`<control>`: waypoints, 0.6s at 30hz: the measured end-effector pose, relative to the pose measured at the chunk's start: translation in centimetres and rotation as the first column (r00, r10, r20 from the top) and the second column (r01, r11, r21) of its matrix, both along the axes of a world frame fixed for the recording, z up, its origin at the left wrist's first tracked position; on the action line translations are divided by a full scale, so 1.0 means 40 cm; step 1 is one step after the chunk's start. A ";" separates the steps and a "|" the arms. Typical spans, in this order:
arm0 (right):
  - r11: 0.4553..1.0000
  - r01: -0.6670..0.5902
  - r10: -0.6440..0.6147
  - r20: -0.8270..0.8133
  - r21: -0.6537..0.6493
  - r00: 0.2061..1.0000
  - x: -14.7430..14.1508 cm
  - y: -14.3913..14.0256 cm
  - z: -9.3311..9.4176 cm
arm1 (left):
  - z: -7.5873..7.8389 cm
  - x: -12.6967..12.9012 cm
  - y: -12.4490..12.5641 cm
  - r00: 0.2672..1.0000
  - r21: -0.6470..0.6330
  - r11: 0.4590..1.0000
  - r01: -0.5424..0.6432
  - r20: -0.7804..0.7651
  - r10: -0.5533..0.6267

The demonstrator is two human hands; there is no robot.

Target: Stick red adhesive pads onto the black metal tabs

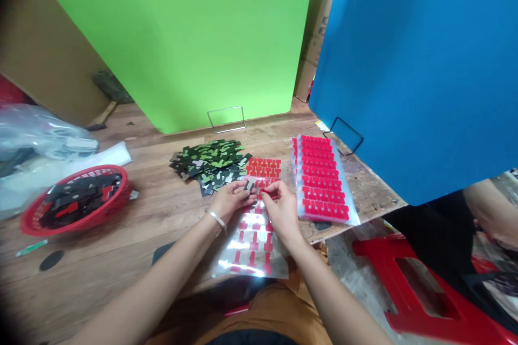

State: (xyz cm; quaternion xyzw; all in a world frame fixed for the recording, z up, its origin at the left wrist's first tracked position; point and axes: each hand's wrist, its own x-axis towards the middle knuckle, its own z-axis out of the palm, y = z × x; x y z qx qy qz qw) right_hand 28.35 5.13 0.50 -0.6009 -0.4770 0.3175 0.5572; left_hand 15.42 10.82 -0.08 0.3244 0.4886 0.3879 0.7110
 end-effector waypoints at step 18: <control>0.996 -0.070 0.056 -0.212 -0.061 0.976 -0.136 -0.079 0.004 | 0.047 -0.084 -0.188 0.988 -0.026 0.999 -0.045 0.148 0.048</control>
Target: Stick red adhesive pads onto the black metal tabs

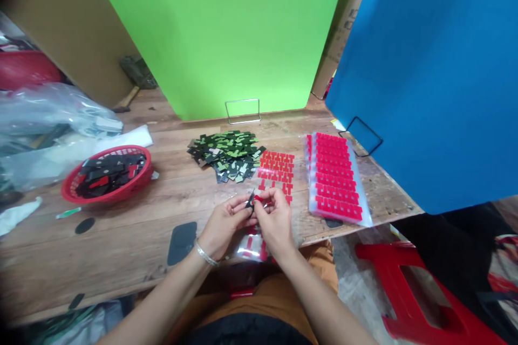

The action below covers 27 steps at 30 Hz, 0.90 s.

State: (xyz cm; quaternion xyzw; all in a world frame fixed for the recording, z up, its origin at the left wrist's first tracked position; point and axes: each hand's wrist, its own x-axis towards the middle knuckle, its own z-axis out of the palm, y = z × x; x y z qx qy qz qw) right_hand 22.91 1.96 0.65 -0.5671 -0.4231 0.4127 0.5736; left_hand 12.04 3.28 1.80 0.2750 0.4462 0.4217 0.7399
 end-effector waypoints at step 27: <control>1.000 0.018 -0.019 0.106 0.009 0.994 -0.010 0.002 -0.014 | -0.016 -0.006 0.004 1.000 -0.007 1.000 0.012 0.024 -0.011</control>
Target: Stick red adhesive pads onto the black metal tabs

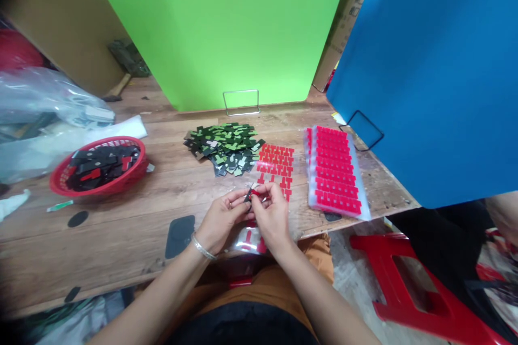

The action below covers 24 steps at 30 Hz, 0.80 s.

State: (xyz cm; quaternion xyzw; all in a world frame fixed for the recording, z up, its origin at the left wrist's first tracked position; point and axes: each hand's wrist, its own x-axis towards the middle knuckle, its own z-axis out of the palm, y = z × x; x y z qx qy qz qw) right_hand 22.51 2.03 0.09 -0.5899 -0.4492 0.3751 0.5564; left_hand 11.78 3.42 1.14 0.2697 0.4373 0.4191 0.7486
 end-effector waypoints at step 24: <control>0.989 0.028 -0.065 0.256 0.143 0.964 0.023 0.014 0.039 | -0.001 0.011 -0.006 0.991 0.093 0.993 -0.068 -0.111 0.078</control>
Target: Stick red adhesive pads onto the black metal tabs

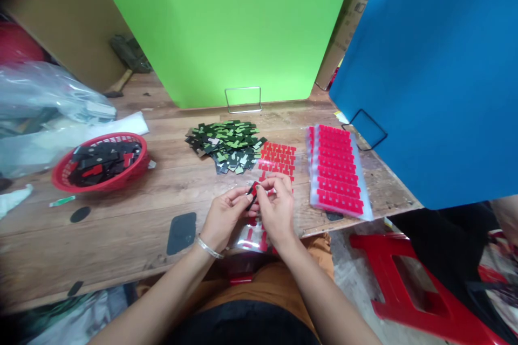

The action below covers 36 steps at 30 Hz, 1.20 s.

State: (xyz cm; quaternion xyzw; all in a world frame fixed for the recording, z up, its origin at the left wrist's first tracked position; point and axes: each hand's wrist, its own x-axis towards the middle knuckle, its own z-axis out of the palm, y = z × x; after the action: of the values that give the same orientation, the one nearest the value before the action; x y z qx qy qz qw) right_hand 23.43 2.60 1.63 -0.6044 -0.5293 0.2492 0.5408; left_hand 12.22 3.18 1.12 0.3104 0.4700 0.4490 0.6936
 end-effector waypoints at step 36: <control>0.921 -0.282 0.086 -0.565 -0.268 0.820 -0.011 -0.007 -0.035 | -0.001 -0.043 -0.023 0.981 0.040 0.981 0.192 0.003 -0.192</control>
State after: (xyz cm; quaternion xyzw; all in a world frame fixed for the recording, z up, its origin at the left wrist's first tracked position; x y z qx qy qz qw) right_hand 23.00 2.32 0.25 -0.5378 -0.3598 0.5493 0.5287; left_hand 10.51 2.27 1.08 0.3666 0.4264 0.3903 0.7290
